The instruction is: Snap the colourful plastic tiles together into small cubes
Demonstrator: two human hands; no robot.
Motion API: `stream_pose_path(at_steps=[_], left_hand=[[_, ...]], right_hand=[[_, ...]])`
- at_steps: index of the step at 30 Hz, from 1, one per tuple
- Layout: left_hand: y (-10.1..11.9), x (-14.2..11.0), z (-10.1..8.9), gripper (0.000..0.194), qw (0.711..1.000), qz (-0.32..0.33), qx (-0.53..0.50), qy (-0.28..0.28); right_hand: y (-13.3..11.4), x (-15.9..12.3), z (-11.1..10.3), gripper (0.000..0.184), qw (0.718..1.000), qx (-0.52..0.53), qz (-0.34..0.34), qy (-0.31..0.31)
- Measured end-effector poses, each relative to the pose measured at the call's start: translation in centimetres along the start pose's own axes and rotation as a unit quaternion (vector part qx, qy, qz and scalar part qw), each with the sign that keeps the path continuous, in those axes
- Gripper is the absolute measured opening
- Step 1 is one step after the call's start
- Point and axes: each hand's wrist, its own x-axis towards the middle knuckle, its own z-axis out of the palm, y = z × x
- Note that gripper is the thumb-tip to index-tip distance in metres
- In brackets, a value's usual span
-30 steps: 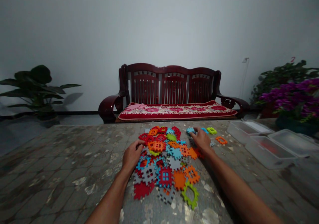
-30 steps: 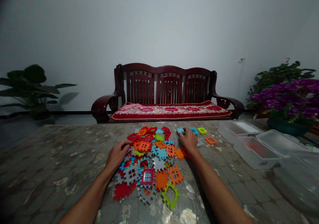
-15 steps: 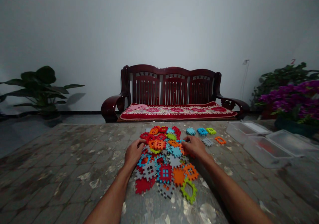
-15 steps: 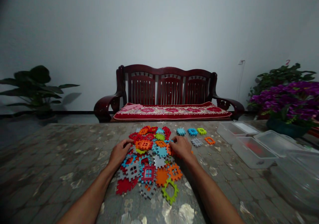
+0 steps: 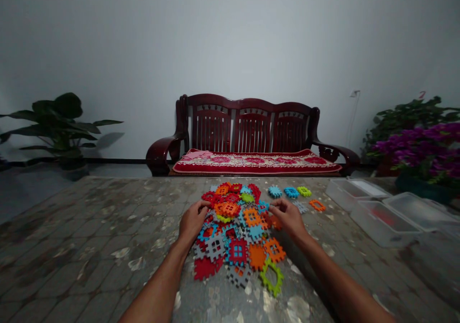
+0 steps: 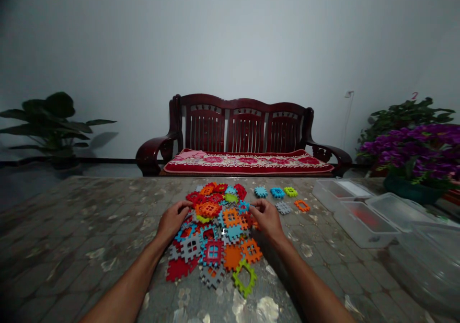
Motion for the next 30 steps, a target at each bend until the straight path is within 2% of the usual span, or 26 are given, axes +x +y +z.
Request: stream_pose_path(at_steps=[4,8,11,14,17,20,22,26,30], left_hand=[[0.0,0.0,0.0,0.026,1.000,0.006,0.007,0.003],[0.1,0.0,-0.1,0.027,1.000,-0.001,0.012,0.000],[0.1,0.0,-0.1,0.027,1.000,0.001,0.010,-0.002],[-0.1,0.0,0.0,0.027,1.000,0.007,0.001,0.001],[-0.3,0.1,0.1,0.027,1.000,0.015,-0.011,0.001],[-0.3,0.2,0.1,0.026,1.000,0.014,-0.015,-0.001],[-0.4,0.2,0.1,0.026,1.000,0.011,-0.014,-0.003],[-0.3,0.2,0.1,0.028,1.000,0.009,-0.011,-0.003],[0.0,0.2,-0.1,0.028,1.000,0.007,-0.004,-0.010]], right_hand=[[0.8,-1.3,-1.1,0.038,0.999,0.024,0.025,0.020],[1.6,-2.2,-1.2,0.028,0.999,-0.031,0.025,0.008],[1.6,-2.8,-1.2,0.021,0.990,-0.140,-0.021,0.017],[1.2,-3.4,-1.1,0.022,0.967,-0.237,-0.088,0.030],[0.5,-4.1,-0.8,0.022,0.950,-0.279,-0.138,0.022],[-0.4,-4.9,-0.3,0.016,0.935,-0.309,-0.172,-0.017],[-1.0,-5.4,0.2,0.015,0.922,-0.337,-0.185,-0.044],[-1.7,-5.9,1.0,0.026,0.900,-0.390,-0.184,-0.065],[-2.0,-6.0,1.5,0.020,0.913,-0.365,-0.173,-0.053]])
